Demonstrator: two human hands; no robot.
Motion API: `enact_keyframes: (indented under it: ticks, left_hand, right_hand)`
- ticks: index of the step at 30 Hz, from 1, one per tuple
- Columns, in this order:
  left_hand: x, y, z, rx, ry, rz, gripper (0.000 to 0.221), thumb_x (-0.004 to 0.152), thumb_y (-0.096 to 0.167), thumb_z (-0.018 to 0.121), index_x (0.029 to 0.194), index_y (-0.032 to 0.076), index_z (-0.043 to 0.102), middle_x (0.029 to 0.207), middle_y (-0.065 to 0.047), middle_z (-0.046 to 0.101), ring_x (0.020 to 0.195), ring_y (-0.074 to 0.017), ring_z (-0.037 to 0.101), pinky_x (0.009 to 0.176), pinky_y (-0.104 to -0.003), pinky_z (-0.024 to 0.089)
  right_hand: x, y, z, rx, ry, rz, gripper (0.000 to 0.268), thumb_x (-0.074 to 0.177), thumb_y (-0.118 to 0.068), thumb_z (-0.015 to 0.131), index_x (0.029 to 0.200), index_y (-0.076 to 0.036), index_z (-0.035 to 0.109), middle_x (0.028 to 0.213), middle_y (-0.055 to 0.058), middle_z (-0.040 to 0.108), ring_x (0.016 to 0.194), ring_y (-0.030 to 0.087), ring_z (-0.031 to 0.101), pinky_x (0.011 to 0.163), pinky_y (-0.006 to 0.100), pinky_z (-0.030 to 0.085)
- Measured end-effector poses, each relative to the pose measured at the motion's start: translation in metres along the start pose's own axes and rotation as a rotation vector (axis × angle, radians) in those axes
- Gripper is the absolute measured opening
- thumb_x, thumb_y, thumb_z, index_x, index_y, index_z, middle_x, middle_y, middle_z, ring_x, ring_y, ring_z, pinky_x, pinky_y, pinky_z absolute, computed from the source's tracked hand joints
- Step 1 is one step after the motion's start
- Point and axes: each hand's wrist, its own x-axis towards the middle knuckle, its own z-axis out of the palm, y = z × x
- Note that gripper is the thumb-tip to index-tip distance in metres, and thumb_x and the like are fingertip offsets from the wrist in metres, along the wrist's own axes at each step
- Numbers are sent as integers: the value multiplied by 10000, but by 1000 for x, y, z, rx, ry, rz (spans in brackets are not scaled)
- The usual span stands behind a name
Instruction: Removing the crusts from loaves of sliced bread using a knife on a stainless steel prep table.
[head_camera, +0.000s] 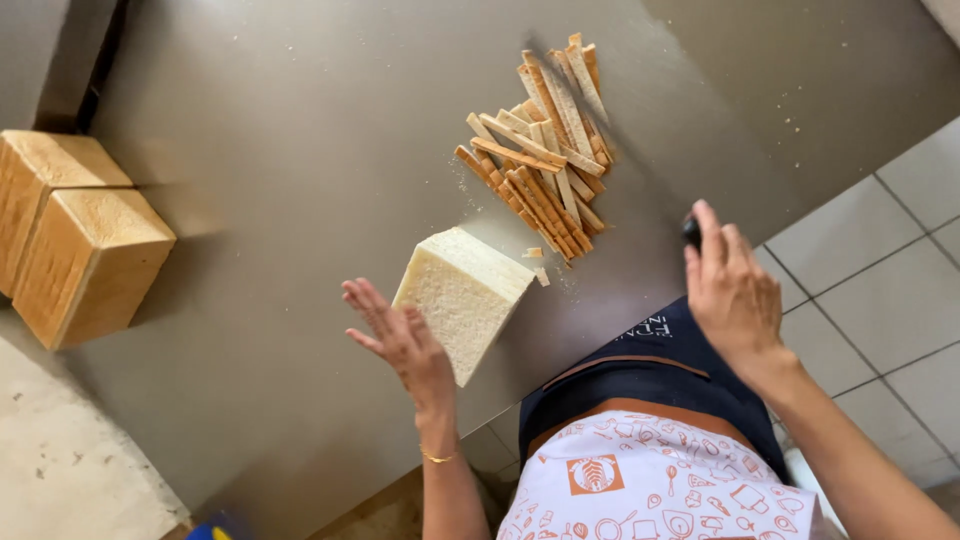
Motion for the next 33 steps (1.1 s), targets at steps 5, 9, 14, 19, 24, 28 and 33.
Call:
enact_keyframes:
  ticks: [5, 9, 14, 19, 24, 28, 33]
  left_hand:
    - [-13, -11, -16, -174, 160, -160, 545, 1093, 237, 203, 1601, 59, 115, 1691, -153, 160, 1577, -256, 19, 1258, -487, -108]
    - [-32, -30, -6, -527, 164, -368, 630, 1061, 415, 165, 1596, 91, 91, 1692, -122, 152, 1558, -252, 133, 1275, -382, 110]
    - [-69, -49, 25, -853, 73, -504, 697, 1021, 481, 162, 1590, 83, 102, 1681, -137, 169, 1542, -248, 193, 1258, -379, 153]
    - [-127, -34, 69, -1631, 231, -1100, 400, 978, 247, 414, 1346, 111, 492, 1320, -108, 536, 1284, -259, 488, 1124, -490, 354]
    - [-132, -19, 74, -1973, -121, -1233, 293, 904, 67, 466, 1176, 43, 573, 1240, -154, 624, 1178, -263, 577, 1006, -455, 440]
    - [-114, -4, 70, -2123, -370, -1331, 292, 867, 4, 471, 1133, -8, 591, 1225, -178, 669, 1188, -262, 624, 993, -429, 498]
    - [-101, 23, 72, -2105, -410, -1343, 223, 882, 162, 734, 1063, 83, 632, 1090, -92, 650, 1099, -200, 627, 963, -389, 510]
  right_hand:
    - [31, 17, 10, -195, 114, 56, 616, 1041, -130, 586, 1597, 42, 384, 1032, 156, 548, 782, 285, 623, 532, 402, 573]
    - [40, 18, 13, -211, 142, 19, 583, 1072, -103, 562, 1582, 95, 359, 1088, 194, 499, 831, 306, 603, 566, 395, 579]
    - [44, 24, 14, -235, 211, -93, 548, 1070, -53, 582, 1538, 173, 412, 1081, 209, 476, 937, 331, 521, 831, 427, 488]
    - [44, 24, 10, -340, 198, -104, 573, 1040, -86, 627, 1529, 161, 458, 1108, 210, 486, 963, 326, 518, 835, 426, 502]
    - [46, 39, 11, -428, 182, -111, 595, 1042, -166, 645, 1532, 139, 503, 1130, 200, 498, 979, 307, 523, 826, 392, 502]
    - [75, 2, -14, -177, 95, -171, 646, 1089, -169, 587, 1601, 158, 366, 1195, 233, 393, 1064, 329, 462, 851, 419, 485]
    - [161, -136, -25, 241, -287, -484, 442, 1090, -265, 407, 1445, -44, 551, 1372, 173, 529, 997, 281, 606, 844, 427, 537]
